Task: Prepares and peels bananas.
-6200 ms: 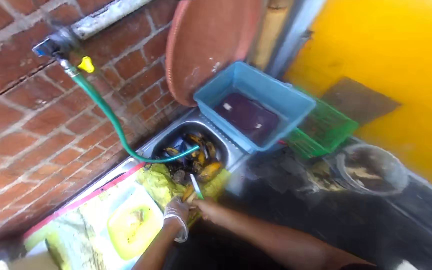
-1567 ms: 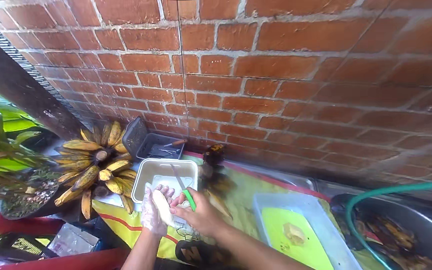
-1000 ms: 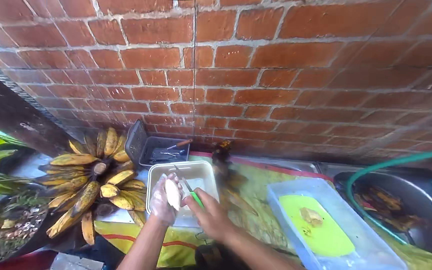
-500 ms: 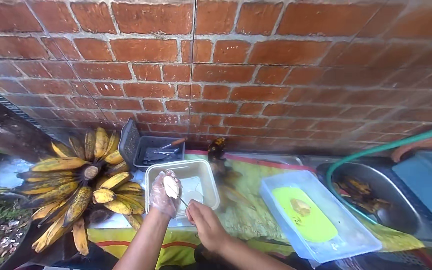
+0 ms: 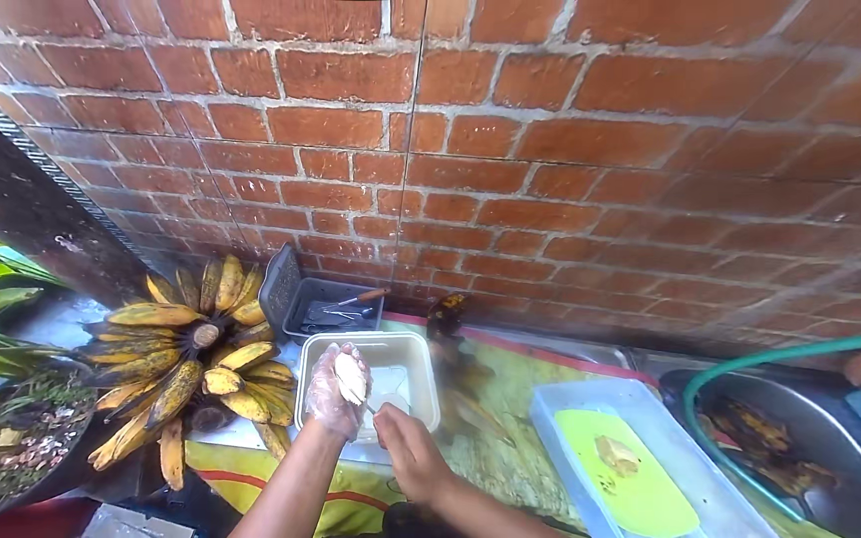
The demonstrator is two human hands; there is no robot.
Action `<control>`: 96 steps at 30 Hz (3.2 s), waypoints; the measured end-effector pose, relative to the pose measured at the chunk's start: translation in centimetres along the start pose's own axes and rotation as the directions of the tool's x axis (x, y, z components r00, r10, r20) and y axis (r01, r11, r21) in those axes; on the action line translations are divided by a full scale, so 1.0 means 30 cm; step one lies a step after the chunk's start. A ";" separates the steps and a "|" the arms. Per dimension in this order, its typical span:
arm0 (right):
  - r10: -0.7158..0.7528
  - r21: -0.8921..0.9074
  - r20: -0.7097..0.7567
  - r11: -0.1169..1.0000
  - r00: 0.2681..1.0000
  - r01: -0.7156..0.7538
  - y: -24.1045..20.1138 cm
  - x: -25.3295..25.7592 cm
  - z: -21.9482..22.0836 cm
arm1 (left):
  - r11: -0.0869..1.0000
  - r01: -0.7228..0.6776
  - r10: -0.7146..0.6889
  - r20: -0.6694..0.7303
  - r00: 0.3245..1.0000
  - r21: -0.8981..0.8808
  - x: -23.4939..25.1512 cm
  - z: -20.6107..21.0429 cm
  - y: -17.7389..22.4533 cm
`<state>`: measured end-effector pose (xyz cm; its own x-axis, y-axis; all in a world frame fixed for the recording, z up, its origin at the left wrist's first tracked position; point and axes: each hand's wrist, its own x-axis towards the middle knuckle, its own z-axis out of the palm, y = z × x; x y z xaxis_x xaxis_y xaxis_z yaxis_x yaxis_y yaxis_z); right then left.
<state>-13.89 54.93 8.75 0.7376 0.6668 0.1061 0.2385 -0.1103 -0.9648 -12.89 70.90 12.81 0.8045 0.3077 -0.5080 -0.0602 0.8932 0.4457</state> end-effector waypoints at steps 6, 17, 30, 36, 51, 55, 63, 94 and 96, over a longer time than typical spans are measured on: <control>0.016 -0.025 -0.060 1.000 0.998 -0.017 0.004 0.003 0.018 | 0.997 -0.024 0.025 -0.011 1.000 0.067 -0.009 0.003 0.006; 0.137 -0.100 -0.012 0.985 0.991 -0.137 0.017 0.049 0.041 | 0.996 0.013 -0.019 0.058 0.998 0.091 -0.031 -0.035 0.039; 0.321 -0.292 0.022 0.908 0.947 -0.301 0.020 0.113 0.055 | 0.994 -0.095 0.095 -0.001 0.995 0.060 -0.033 -0.069 0.014; 0.380 -0.404 0.005 0.847 0.925 -0.346 0.014 0.157 0.027 | 0.992 -0.036 0.028 0.061 0.998 0.122 -0.022 -0.112 0.017; 0.260 -0.568 -0.154 0.766 0.953 -0.301 0.067 0.193 -0.153 | 0.485 0.039 0.070 -0.083 0.994 0.874 0.190 -0.237 0.039; 0.239 -0.415 -0.220 0.854 0.946 -0.313 0.108 0.101 -0.220 | -0.447 0.122 0.184 -0.043 0.982 0.886 0.242 -0.175 0.047; 0.274 -0.200 -0.318 0.916 0.907 -0.347 0.169 -0.087 -0.283 | -0.875 0.143 0.136 -0.049 0.990 0.463 0.301 -0.174 -0.038; 0.274 0.432 0.013 0.865 0.962 -0.253 0.022 0.020 -0.092 | 0.972 -0.212 0.185 0.225 0.957 0.101 0.111 0.009 0.025; 0.229 0.438 0.032 0.872 0.973 -0.220 -0.019 0.056 -0.045 | 0.984 -0.179 0.173 0.243 0.955 0.004 0.094 0.048 -0.013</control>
<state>-11.94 55.13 9.81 0.7521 0.6470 -0.1256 -0.2306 0.0798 -0.9698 -9.75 70.96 12.27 0.9008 0.3689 -0.2289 -0.2013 0.8221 0.5326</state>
